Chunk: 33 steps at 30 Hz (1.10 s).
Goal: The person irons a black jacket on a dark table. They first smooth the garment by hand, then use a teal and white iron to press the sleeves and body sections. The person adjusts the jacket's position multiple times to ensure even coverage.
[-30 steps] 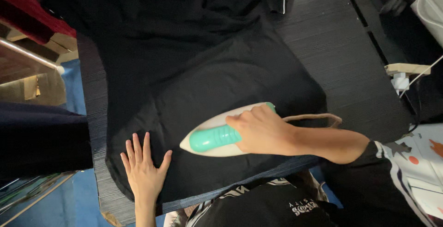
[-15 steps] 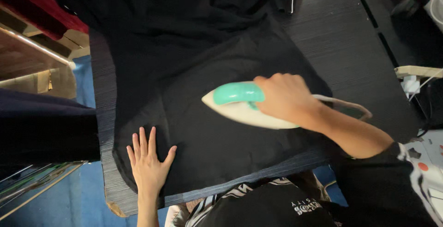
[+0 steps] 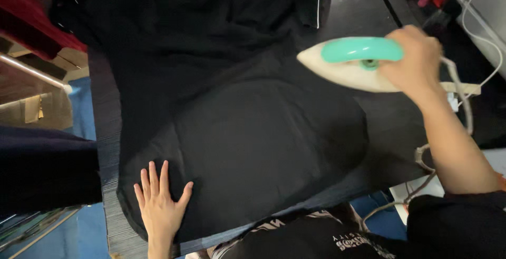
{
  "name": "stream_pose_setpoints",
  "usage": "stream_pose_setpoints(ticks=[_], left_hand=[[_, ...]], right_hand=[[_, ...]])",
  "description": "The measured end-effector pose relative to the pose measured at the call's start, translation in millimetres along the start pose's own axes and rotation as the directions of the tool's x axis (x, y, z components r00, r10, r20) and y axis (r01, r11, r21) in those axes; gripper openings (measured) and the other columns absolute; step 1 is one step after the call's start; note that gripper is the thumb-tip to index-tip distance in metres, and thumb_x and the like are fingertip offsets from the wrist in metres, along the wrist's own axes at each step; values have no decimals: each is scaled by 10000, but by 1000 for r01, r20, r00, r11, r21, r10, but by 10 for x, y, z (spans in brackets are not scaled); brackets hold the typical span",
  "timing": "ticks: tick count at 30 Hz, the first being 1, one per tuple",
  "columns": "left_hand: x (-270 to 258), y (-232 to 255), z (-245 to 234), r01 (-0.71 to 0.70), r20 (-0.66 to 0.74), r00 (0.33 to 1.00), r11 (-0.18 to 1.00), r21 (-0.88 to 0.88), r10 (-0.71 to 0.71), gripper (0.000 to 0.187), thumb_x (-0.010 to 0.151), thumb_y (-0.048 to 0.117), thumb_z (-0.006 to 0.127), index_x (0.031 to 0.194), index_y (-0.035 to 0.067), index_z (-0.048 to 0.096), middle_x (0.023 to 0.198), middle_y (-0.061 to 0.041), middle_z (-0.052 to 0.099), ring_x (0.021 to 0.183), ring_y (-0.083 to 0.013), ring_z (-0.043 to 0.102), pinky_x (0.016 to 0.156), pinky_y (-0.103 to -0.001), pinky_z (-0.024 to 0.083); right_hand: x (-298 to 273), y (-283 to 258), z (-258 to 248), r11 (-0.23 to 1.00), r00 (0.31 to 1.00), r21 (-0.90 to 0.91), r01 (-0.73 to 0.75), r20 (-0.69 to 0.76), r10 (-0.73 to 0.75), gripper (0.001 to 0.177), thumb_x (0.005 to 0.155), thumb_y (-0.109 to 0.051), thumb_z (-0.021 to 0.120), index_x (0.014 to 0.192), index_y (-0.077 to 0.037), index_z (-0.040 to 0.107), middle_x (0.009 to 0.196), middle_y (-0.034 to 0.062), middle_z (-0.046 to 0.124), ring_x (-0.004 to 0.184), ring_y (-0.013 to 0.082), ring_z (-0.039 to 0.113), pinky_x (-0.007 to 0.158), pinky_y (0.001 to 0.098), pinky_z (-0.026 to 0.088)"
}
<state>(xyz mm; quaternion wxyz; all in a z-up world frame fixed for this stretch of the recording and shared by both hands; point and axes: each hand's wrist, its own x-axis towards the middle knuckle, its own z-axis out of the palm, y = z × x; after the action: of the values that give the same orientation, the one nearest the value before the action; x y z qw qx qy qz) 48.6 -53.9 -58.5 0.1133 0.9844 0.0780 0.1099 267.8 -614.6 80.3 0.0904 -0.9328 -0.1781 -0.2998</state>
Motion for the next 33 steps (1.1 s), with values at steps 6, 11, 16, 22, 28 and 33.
stream_pose_setpoints(ticks=[6,11,16,22,28,33], left_hand=[[-1,-16,26,-1,-6,1000,1000,-5,1,869,828,619,606,1531,130,456,1626,-185,365,1532,-382,276,1219,-585,212],[3,-46,70,17,13,1000,999,29,-18,868,813,626,619,1510,134,464,1608,-183,374,1523,-383,279,1214,-590,212],[-18,-48,96,12,3,1000,1000,23,-12,875,818,628,602,1522,130,454,1622,-186,365,1527,-384,282,1220,-593,211],[-11,-67,116,14,9,1000,999,33,-14,884,819,636,596,1531,136,440,1625,-189,352,1528,-384,277,1220,-594,201],[-3,-99,164,31,23,999,998,61,-33,884,815,642,594,1530,147,437,1626,-186,346,1533,-378,261,1222,-598,189],[-17,-102,179,27,14,1000,998,50,-27,875,825,640,585,1531,144,440,1631,-187,348,1541,-377,258,1230,-601,184]], right_hand=[[-285,1028,215,942,930,289,-173,-267,252,117,920,-8,771,934,44,667,950,135,698,845,272,682,761,378,514],[-276,1327,512,228,611,952,-206,-57,790,266,893,20,785,1032,-73,578,891,57,667,668,173,606,590,305,483],[-427,1578,829,-23,730,999,-27,36,683,195,888,129,569,1057,32,574,922,128,580,620,199,488,591,309,382],[-447,1598,1170,-133,623,991,-16,114,774,493,905,-30,578,1390,58,603,1252,158,686,1048,274,747,821,357,587],[-352,1467,1405,-185,745,979,82,63,664,569,977,-242,569,1486,-29,433,1402,118,599,1335,267,622,1171,398,521],[-355,1417,1532,-263,698,963,-53,224,680,593,1010,-429,512,1463,-56,428,1386,114,606,1326,239,620,1134,404,503]])
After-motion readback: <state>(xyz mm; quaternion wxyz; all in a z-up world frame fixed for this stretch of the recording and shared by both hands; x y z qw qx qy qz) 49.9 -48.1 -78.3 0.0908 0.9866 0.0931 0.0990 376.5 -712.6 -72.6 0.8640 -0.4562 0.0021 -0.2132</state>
